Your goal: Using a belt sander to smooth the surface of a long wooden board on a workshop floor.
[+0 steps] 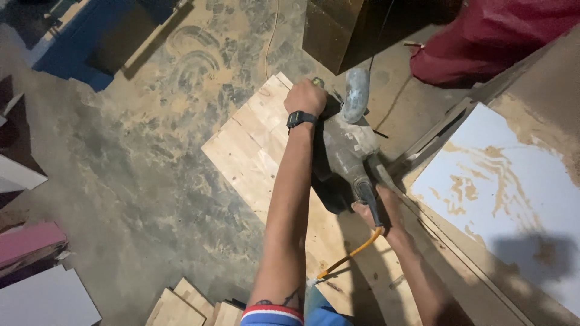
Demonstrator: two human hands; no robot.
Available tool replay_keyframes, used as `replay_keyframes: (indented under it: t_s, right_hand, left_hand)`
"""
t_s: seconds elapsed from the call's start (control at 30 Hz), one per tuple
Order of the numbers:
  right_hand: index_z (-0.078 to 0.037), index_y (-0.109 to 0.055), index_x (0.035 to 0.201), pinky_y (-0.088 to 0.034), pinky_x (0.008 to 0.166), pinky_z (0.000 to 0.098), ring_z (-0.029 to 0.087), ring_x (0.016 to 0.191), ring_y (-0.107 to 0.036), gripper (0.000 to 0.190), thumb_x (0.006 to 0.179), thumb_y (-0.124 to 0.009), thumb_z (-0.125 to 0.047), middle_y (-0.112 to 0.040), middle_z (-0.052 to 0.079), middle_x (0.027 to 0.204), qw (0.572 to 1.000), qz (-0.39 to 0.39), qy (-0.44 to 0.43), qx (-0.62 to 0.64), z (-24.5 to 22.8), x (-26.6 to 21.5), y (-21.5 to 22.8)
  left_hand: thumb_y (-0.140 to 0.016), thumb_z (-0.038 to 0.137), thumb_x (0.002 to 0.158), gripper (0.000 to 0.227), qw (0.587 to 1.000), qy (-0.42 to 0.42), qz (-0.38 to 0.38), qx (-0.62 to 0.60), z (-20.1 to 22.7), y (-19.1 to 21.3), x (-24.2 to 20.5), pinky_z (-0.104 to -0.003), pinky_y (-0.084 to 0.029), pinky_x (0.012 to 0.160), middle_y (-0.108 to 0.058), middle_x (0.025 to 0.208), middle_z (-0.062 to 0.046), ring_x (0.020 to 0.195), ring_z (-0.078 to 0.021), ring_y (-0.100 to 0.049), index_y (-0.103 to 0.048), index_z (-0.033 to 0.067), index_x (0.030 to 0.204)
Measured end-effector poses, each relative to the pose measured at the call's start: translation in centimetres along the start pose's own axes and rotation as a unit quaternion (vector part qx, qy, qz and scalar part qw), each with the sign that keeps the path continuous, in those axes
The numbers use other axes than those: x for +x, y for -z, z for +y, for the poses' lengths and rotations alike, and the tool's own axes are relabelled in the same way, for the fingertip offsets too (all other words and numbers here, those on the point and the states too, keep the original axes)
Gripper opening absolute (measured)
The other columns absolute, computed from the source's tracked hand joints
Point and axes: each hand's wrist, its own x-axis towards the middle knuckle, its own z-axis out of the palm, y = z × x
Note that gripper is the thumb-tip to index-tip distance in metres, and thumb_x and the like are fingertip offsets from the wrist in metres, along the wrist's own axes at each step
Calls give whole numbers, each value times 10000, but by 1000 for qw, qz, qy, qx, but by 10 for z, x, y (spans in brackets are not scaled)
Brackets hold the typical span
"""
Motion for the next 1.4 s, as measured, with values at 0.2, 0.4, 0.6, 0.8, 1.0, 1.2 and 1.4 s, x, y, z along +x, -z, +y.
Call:
replay_keyframes:
  t_s: [0.2, 0.4, 0.6, 0.8, 1.0, 1.2, 1.4]
  right_hand:
    - [-99, -643, 846, -511, 686, 397, 252, 707, -666, 229, 711, -783, -222, -626, 92, 692, 985, -44, -80, 143, -10, -12, -10]
    - [-100, -680, 961, -559, 785, 480, 330, 842, -741, 295, 722, -804, -219, -704, 113, 804, 970, -108, -137, 168, -22, -20, -40]
    - [-79, -675, 903, -573, 729, 486, 349, 790, -750, 204, 721, -720, -160, -700, 149, 742, 978, -128, -70, 147, -68, -30, -34]
    - [-143, -676, 961, -594, 745, 422, 257, 790, -753, 204, 764, -682, -195, -716, 62, 764, 974, -174, -31, 144, -83, -39, -63]
    - [-179, -640, 1045, -604, 747, 463, 288, 766, -754, 262, 786, -657, -217, -679, 28, 725, 977, -192, 17, 95, -94, -44, -106]
    - [-146, -661, 1161, -623, 766, 536, 364, 819, -765, 382, 785, -648, -214, -753, 127, 805, 973, -197, 58, 109, -110, -56, -132]
    - [-223, -622, 1198, -617, 798, 524, 332, 901, -762, 440, 773, -635, -332, -751, 73, 869, 961, -268, 21, 63, -122, -62, -157]
  left_hand:
    - [-545, 262, 844, 394, 998, 22, -36, 35, -20, 8, -1, -579, -588, 931, -777, 1024, -231, 1072, -449, -737, -794, 21, 1030]
    - [-496, 298, 896, 430, 996, 66, -38, 45, -61, 25, -11, -543, -599, 911, -775, 1004, -238, 1054, -443, -741, -803, 29, 1033]
    - [-481, 288, 902, 432, 994, 94, -21, 43, -99, 50, -27, -544, -602, 908, -773, 998, -254, 1049, -453, -739, -807, 28, 1017]
    - [-503, 310, 917, 419, 992, 117, -6, 51, -151, 68, -37, -535, -599, 900, -771, 978, -255, 1045, -459, -738, -818, 43, 988]
    - [-509, 267, 915, 374, 988, 145, 32, 50, -181, 98, -63, -557, -602, 882, -774, 934, -246, 1020, -454, -746, -819, 59, 941]
    - [-487, 271, 922, 423, 986, 156, 33, 44, -211, 122, -83, -558, -592, 865, -770, 967, -272, 1015, -477, -733, -815, 8, 964]
    - [-502, 243, 916, 397, 986, 154, 47, 49, -279, 102, -69, -554, -608, 804, -772, 886, -264, 935, -476, -751, -820, 6, 904]
